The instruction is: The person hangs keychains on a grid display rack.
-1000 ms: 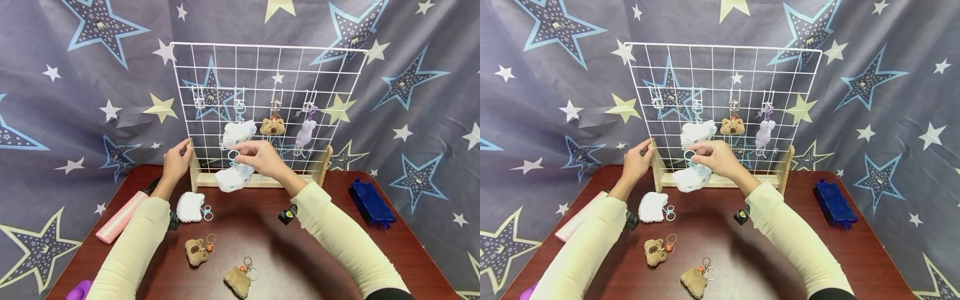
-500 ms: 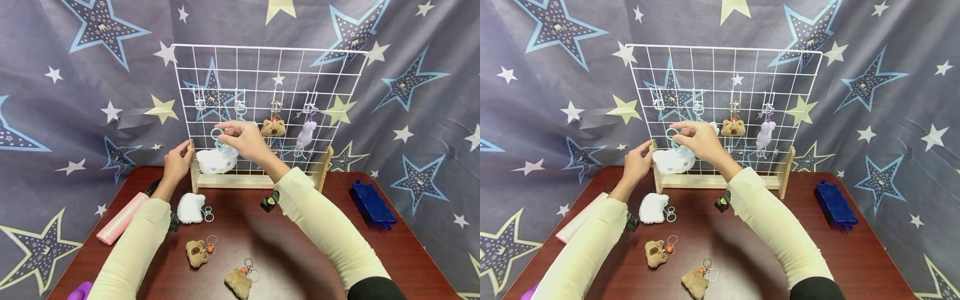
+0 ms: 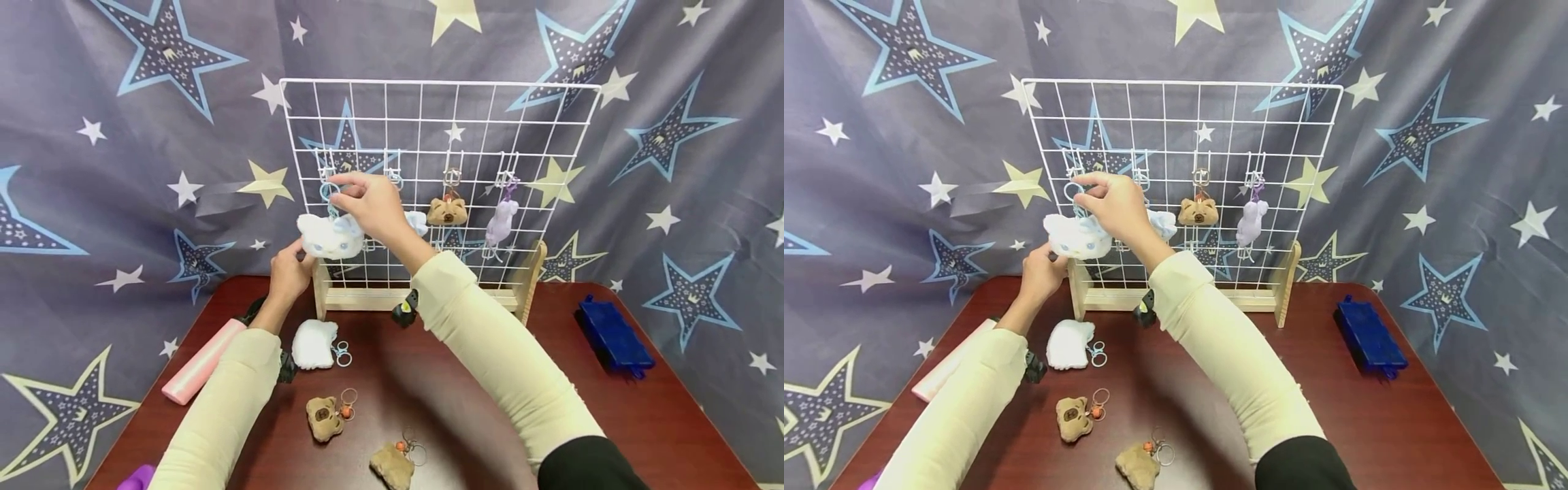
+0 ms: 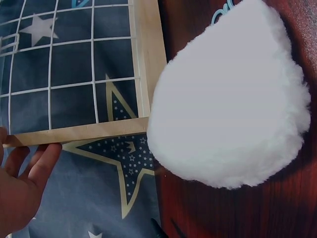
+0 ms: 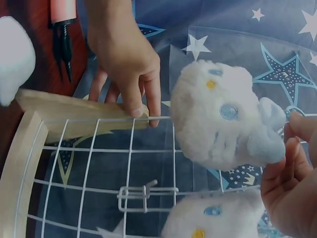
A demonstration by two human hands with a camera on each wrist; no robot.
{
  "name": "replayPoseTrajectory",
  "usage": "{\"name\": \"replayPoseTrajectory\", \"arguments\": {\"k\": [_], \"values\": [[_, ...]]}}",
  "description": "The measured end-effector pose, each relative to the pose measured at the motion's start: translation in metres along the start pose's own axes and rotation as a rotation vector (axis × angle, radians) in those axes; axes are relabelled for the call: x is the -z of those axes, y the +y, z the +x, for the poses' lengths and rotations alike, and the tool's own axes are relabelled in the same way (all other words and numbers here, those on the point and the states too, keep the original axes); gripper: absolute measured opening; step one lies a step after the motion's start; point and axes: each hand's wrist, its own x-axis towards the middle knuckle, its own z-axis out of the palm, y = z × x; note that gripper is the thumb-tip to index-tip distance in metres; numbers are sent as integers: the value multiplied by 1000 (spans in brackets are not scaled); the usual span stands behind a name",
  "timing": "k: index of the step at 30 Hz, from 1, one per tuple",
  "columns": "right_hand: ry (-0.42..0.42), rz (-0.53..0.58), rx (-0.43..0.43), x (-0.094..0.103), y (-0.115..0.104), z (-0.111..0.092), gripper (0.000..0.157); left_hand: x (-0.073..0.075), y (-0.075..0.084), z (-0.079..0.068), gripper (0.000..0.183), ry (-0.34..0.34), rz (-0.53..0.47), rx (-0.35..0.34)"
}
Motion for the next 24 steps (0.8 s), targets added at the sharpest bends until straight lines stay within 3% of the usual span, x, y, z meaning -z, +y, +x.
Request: {"name": "replayPoseTrajectory", "arguments": {"k": [6, 14, 24], "values": [[68, 24, -24, -10, 0, 7, 30, -2, 0, -2, 16, -3, -24, 22], [94, -15, -87, -11, -4, 12, 28, -3, 0, -2, 16, -21, -19, 52], [102, -90, -101, -10, -4, 15, 28, -4, 0, 0, 39, 4, -33, 52]]}}
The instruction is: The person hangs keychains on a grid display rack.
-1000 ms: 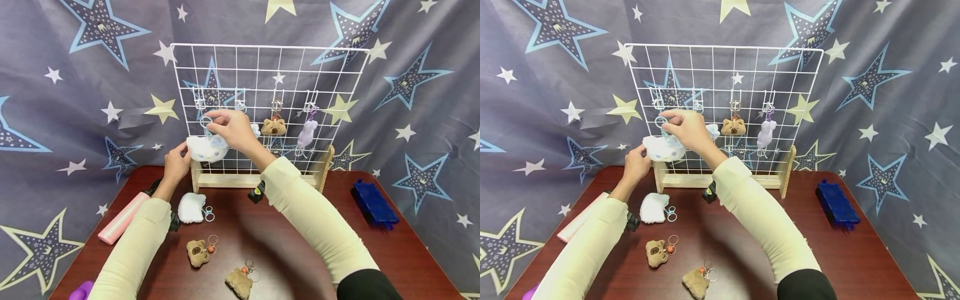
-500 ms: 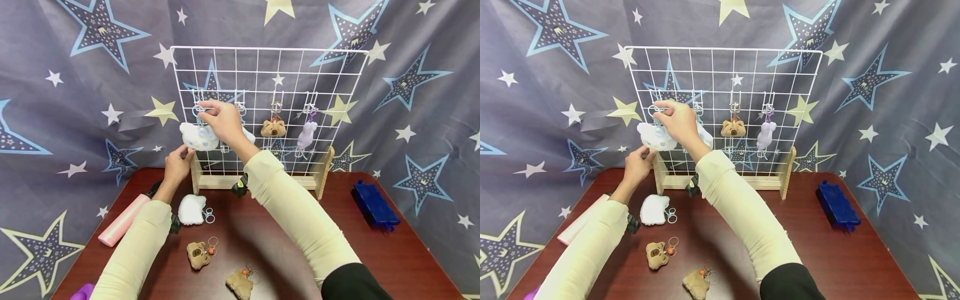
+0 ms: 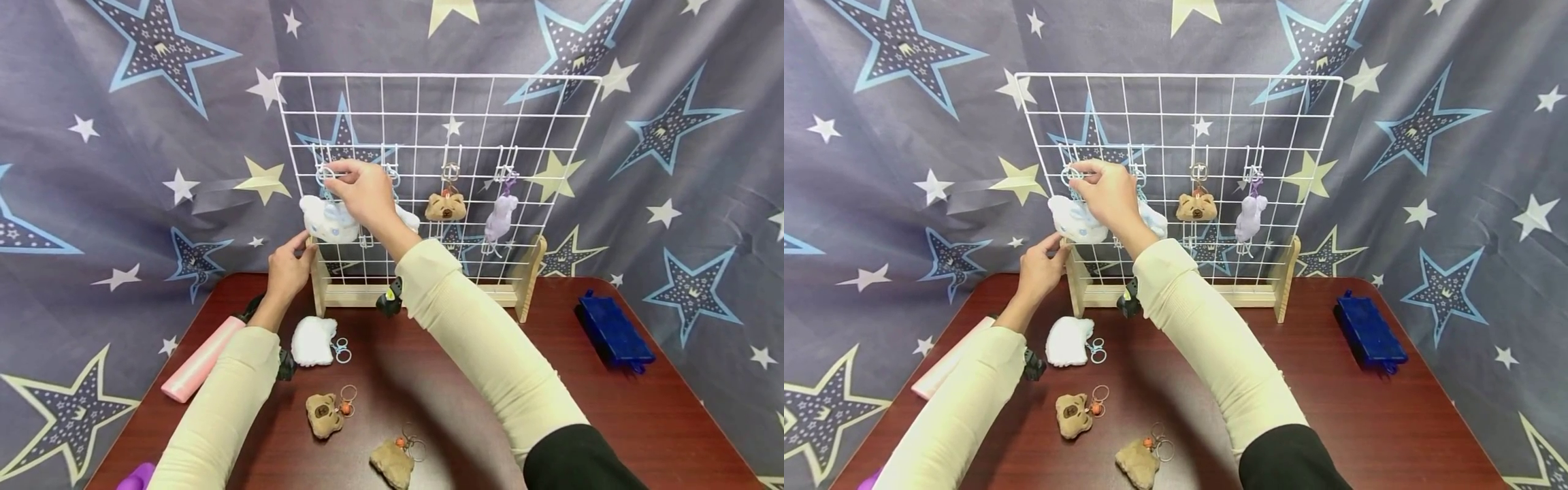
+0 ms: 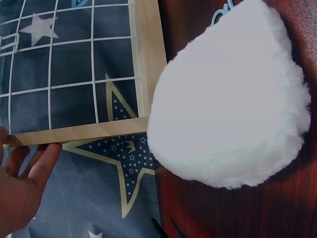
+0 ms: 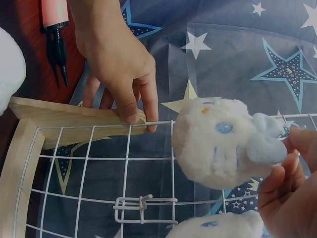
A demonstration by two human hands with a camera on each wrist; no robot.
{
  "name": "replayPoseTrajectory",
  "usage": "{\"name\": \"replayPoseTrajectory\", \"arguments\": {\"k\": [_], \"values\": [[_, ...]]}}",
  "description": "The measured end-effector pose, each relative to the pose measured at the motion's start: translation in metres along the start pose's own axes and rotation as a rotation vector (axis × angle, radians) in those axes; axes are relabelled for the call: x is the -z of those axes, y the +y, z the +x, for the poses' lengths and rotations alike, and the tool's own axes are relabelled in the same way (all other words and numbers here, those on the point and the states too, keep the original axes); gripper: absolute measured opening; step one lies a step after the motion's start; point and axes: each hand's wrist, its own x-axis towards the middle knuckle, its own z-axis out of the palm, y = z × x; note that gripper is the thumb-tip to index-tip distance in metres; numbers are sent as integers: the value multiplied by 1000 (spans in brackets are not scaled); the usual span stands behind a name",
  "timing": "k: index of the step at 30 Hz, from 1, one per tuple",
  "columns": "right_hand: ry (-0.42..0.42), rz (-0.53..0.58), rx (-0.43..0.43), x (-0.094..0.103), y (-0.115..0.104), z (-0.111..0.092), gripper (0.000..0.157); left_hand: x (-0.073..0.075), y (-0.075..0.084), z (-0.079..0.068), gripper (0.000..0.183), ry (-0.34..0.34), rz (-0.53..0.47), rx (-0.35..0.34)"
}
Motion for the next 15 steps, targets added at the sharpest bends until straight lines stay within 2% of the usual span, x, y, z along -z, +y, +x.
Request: {"name": "replayPoseTrajectory", "arguments": {"k": [6, 15], "values": [[4, -16, -7, 0, 5, -3, 25, -3, -1, 0, 39, 3, -1, 7], [-32, 12, 45, 3, 9, -9, 26, -3, 0, 1, 38, 14, -1, 18]]}}
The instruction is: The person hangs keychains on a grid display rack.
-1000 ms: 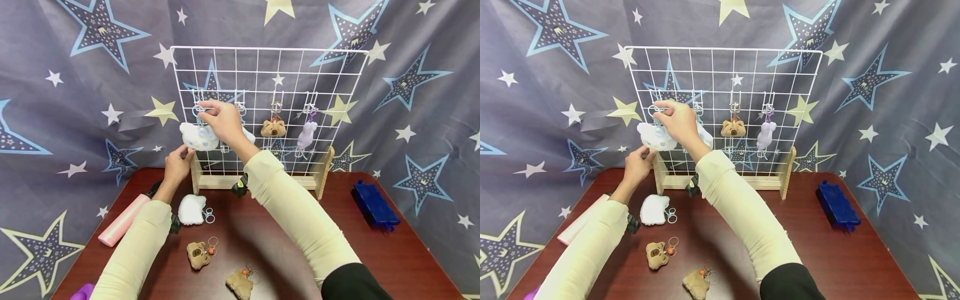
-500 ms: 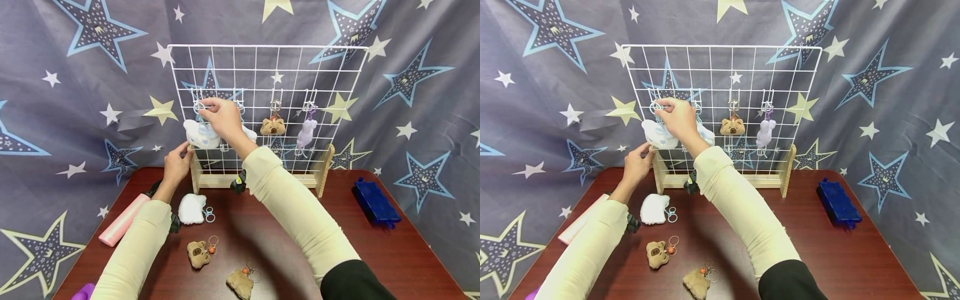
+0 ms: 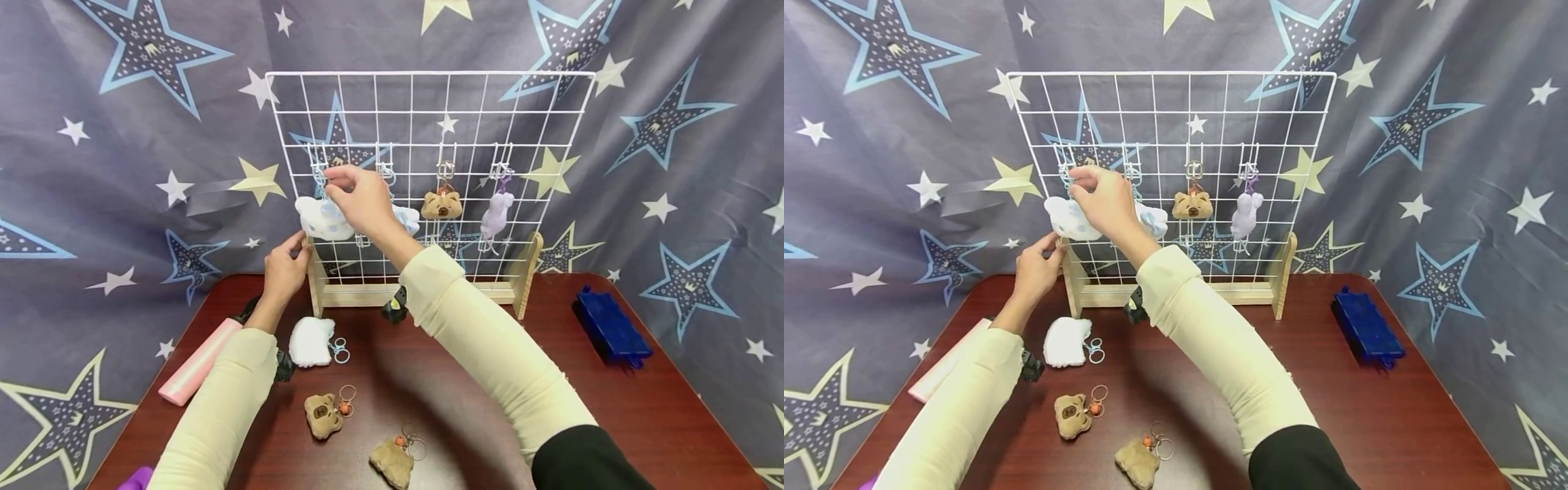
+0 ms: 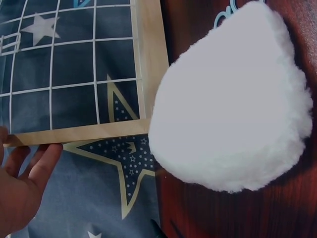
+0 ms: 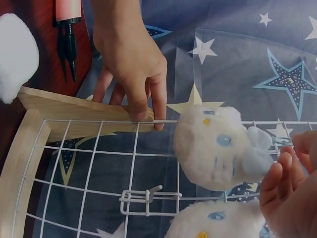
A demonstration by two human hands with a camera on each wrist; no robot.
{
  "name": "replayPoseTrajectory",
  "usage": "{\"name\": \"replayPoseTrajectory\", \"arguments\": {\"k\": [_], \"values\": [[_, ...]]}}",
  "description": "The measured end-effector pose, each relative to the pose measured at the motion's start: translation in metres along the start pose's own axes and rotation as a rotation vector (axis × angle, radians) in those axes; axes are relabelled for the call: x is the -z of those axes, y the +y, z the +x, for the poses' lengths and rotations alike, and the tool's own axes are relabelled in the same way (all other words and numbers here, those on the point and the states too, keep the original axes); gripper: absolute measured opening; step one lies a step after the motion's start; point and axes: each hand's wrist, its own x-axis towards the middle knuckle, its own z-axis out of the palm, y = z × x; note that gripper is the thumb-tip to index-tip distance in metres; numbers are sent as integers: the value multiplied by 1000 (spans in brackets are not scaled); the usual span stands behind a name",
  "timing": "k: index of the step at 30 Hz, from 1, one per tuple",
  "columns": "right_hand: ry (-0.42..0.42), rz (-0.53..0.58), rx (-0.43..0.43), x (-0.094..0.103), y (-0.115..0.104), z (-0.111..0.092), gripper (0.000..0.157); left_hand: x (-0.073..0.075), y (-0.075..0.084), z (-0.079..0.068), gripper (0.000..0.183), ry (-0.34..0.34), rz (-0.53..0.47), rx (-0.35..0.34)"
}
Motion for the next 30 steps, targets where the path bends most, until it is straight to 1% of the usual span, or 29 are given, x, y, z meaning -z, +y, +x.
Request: {"name": "replayPoseTrajectory", "arguments": {"k": [8, 14, 19, 23, 25, 27, 30], "values": [[-40, 20, 15, 8, 5, -17, 27, 1, -1, -3, 33, -28, -7, -1], [-68, 53, 57, 18, 11, -30, 27, 7, -2, -5, 37, -63, 28, 35], [-94, 65, 75, 29, 18, -40, 26, 12, -2, -6, 42, -76, 12, 62], [-116, 68, 80, 42, 33, -49, 25, 16, -2, -8, 44, -74, -29, 60], [-115, 48, 87, 49, 43, -54, 25, 18, -1, -11, 45, -79, -44, 59], [-110, 35, 93, 56, 56, -59, 24, 22, 1, -15, 47, -80, -26, 50], [-98, 1, 91, 69, 75, -70, 24, 28, 3, -23, 48, -90, 39, 19]]}}
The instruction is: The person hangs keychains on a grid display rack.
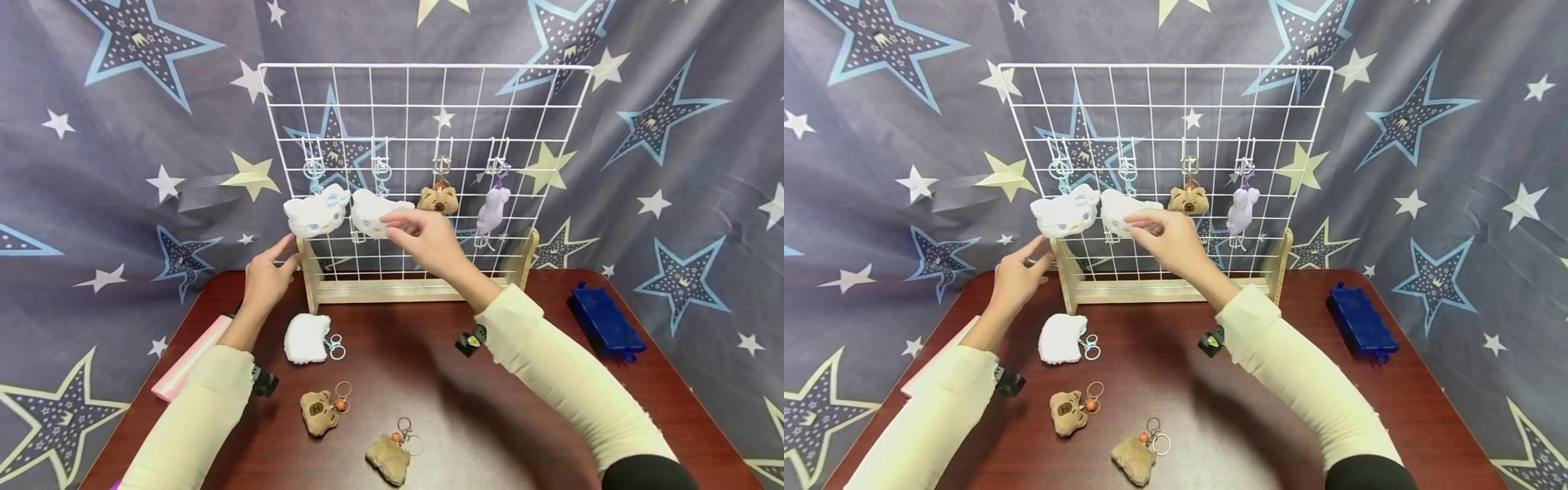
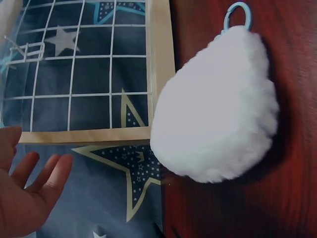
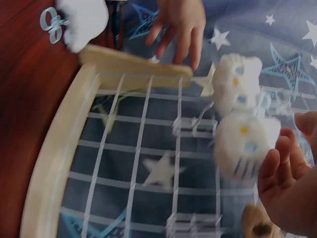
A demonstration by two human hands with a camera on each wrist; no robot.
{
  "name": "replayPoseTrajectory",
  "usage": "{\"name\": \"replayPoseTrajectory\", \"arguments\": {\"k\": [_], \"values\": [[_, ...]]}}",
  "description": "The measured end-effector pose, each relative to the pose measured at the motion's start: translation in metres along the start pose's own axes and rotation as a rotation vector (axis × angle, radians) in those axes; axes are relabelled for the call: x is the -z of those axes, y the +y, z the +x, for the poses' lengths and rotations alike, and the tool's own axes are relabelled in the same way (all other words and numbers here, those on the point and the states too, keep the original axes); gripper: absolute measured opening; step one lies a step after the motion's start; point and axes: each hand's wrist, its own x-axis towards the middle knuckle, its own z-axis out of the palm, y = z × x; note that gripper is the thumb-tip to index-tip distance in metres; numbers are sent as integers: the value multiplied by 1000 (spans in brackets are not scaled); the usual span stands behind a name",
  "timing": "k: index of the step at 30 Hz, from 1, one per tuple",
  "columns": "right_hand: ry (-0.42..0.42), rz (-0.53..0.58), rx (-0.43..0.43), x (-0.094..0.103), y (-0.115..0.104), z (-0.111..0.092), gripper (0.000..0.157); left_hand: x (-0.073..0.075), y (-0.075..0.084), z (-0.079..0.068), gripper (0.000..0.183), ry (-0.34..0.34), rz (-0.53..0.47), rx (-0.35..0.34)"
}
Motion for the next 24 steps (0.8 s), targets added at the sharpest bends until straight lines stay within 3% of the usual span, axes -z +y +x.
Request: {"name": "replayPoseTrajectory", "arguments": {"k": [3, 7, 13, 17, 21, 24], "values": [[-2, -18, 0, 12, 21, -15, 23, 5, -1, -9, 49, -22, 53, -39], [-6, -36, -4, 29, 47, -36, 24, 8, 0, -22, 49, -72, 54, -82], [36, -74, -65, 54, 82, -68, 23, 9, 7, -37, 42, -164, 82, -188], [50, -134, -109, 65, 108, -89, 21, 5, 13, -43, 42, -288, 153, -273], [91, -244, -161, 77, 136, -107, 18, -3, 16, -47, 44, -456, 193, -350], [129, -319, -186, 85, 154, -119, 19, -11, 14, -49, 41, -570, 230, -449]]}}
